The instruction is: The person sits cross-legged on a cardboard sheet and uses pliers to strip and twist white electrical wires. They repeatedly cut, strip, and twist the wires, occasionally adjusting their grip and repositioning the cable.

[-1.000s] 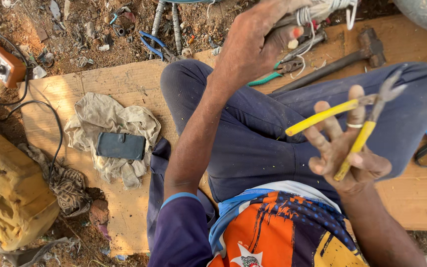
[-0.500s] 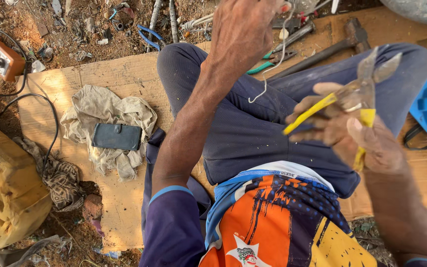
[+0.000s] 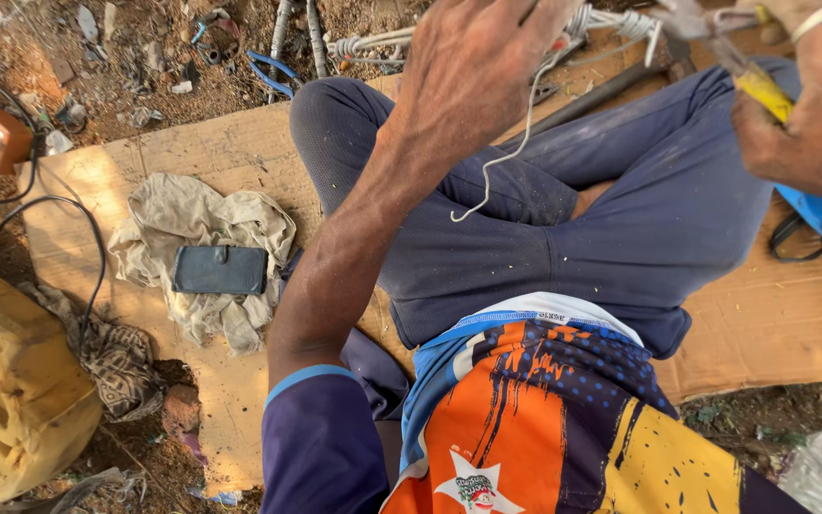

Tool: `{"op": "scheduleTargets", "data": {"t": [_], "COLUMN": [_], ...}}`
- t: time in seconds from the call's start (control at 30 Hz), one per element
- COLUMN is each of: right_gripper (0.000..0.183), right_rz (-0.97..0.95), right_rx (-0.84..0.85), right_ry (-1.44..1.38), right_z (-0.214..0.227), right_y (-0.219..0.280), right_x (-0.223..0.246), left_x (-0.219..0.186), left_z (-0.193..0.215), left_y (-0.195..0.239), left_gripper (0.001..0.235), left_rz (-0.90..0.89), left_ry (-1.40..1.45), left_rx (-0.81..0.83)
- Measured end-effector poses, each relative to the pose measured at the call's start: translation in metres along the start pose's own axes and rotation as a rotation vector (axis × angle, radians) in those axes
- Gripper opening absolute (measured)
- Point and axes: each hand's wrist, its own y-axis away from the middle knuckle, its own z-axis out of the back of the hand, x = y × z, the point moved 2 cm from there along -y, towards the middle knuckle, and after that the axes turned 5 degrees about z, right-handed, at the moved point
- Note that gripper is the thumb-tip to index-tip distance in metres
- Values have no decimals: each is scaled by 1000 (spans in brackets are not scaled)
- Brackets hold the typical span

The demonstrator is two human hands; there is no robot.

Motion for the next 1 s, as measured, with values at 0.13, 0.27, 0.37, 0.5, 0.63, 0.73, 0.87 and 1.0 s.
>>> {"op": "scheduleTargets", "data": {"t": [0.13, 0.27, 0.37, 0.5, 0.63, 0.73, 0.87, 1.0], "right_gripper": [43, 42, 39, 46, 64, 65, 63, 61], "right_rz": [97, 39, 41, -312, -391, -460, -517, -481], "right_rx": [-10, 102, 263, 1050, 1259, 1236, 1157, 1094], "right_ry": [-128, -94, -341, -1082, -1656, -1702, -1564, -1443], "right_z": [11, 14, 7, -26, -40, -44, -42, -43], "right_y": [-8, -13, -6, 6, 18, 22, 20, 18], "right_x": [15, 10, -4, -23, -21, -12, -3, 0], "left_x": [-14, -16, -15, -15, -15, -15, -15, -12], "left_z": [15, 13, 11, 16, 25, 28, 27, 22], "left_y": [2, 6, 9, 6, 2, 2, 2, 3], "left_gripper": [34, 35, 40, 40, 38, 36, 35, 37], "left_rz": [38, 69, 48, -21, -125, -126, -129, -111], "left_ry": [72, 25, -21, -40, 30, 104, 123, 136], "left_rx": [52, 130, 145, 82, 53, 39, 27, 24]}}
